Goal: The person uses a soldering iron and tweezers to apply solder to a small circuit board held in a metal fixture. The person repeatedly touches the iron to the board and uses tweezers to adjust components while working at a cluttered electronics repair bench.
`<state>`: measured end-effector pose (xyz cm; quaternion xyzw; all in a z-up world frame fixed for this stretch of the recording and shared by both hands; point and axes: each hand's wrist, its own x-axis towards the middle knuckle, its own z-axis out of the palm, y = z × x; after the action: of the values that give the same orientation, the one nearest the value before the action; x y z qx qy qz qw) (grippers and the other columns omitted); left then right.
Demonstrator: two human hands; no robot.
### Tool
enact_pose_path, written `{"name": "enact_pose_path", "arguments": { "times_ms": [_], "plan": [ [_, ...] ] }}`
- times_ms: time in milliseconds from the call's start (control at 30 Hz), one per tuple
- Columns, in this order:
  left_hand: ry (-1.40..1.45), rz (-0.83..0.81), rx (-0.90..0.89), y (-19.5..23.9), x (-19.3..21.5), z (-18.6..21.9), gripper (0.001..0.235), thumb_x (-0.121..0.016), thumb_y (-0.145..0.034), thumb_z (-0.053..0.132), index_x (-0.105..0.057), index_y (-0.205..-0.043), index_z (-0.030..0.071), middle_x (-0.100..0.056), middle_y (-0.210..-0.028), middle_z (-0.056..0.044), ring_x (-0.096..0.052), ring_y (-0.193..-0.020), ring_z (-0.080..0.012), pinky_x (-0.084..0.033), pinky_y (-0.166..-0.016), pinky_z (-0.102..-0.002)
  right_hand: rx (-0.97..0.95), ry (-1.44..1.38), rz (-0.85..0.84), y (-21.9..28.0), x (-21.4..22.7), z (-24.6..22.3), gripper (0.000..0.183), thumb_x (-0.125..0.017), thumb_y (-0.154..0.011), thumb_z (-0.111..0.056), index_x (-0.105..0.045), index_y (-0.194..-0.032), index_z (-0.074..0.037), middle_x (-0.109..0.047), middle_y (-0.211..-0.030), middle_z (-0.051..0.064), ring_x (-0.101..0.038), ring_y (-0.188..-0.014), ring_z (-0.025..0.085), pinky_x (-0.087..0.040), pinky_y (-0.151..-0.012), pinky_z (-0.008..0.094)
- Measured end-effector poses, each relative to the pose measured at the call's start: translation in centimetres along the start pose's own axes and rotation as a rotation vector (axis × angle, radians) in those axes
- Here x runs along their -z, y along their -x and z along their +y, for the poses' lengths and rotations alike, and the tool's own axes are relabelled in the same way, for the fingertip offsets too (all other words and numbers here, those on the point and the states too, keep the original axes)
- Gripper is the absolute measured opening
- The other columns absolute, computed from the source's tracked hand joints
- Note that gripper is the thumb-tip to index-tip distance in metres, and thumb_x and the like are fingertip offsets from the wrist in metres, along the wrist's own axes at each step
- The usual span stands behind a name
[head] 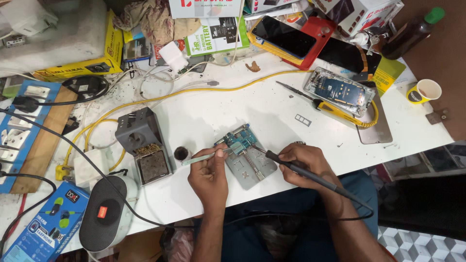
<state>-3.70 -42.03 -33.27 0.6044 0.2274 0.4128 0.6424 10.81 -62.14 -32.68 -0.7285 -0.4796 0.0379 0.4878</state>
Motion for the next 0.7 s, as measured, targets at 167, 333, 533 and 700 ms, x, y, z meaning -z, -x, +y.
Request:
{"name": "enact_pose_path", "arguments": {
  "times_ms": [167,333,533,700],
  "plan": [
    [0.005,0.005,0.03,-0.07,-0.03,-0.01,0.014,-0.065,-0.099,0.004,-0.06,-0.111,-0.002,-0.077,-0.109,-0.021,-0.075,-0.101,-0.0197,-0.062,-0.089,-0.03,0.033,0.01,-0.015,-0.03,0.0,0.07,0.025,-0.079,-0.071,-0.008,-0.064,-0.091,-0.005,-0.076,-0.092,0.014,-0.069,-0.057,0.017,-0.052,-0.051,0.029],
    [0.008,0.0,0.037,-0.03,-0.08,0.21,0.015,-0.065,-0.099,0.004,-0.059,-0.112,-0.003,-0.076,-0.109,-0.021,-0.076,-0.103,-0.0204,-0.063,-0.09,-0.031,-0.014,0.001,-0.02,0.02,-0.01,0.06,0.026,-0.079,-0.07,-0.007,-0.065,-0.092,-0.005,-0.075,-0.091,0.014,-0.071,-0.059,0.019,-0.054,-0.051,0.03],
    [0.0,0.001,0.011,-0.07,-0.14,0.35,0.015,-0.065,-0.1,0.005,-0.06,-0.111,-0.003,-0.076,-0.108,-0.021,-0.076,-0.102,-0.021,-0.063,-0.09,-0.031,0.036,0.002,-0.023,-0.2,0.09,-0.21,0.025,-0.078,-0.072,-0.008,-0.064,-0.093,-0.005,-0.075,-0.092,0.014,-0.073,-0.067,0.021,-0.056,-0.057,0.03],
    [-0.005,-0.005,0.026,-0.08,-0.08,0.48,0.015,-0.066,-0.1,0.005,-0.061,-0.111,-0.003,-0.077,-0.107,-0.021,-0.076,-0.102,-0.021,-0.064,-0.09,-0.031,0.092,-0.036,-0.034,-0.79,0.16,-0.79,0.024,-0.077,-0.07,-0.005,-0.066,-0.092,-0.006,-0.073,-0.091,0.012,-0.074,-0.074,0.023,-0.058,-0.06,0.031]
  ]
}}
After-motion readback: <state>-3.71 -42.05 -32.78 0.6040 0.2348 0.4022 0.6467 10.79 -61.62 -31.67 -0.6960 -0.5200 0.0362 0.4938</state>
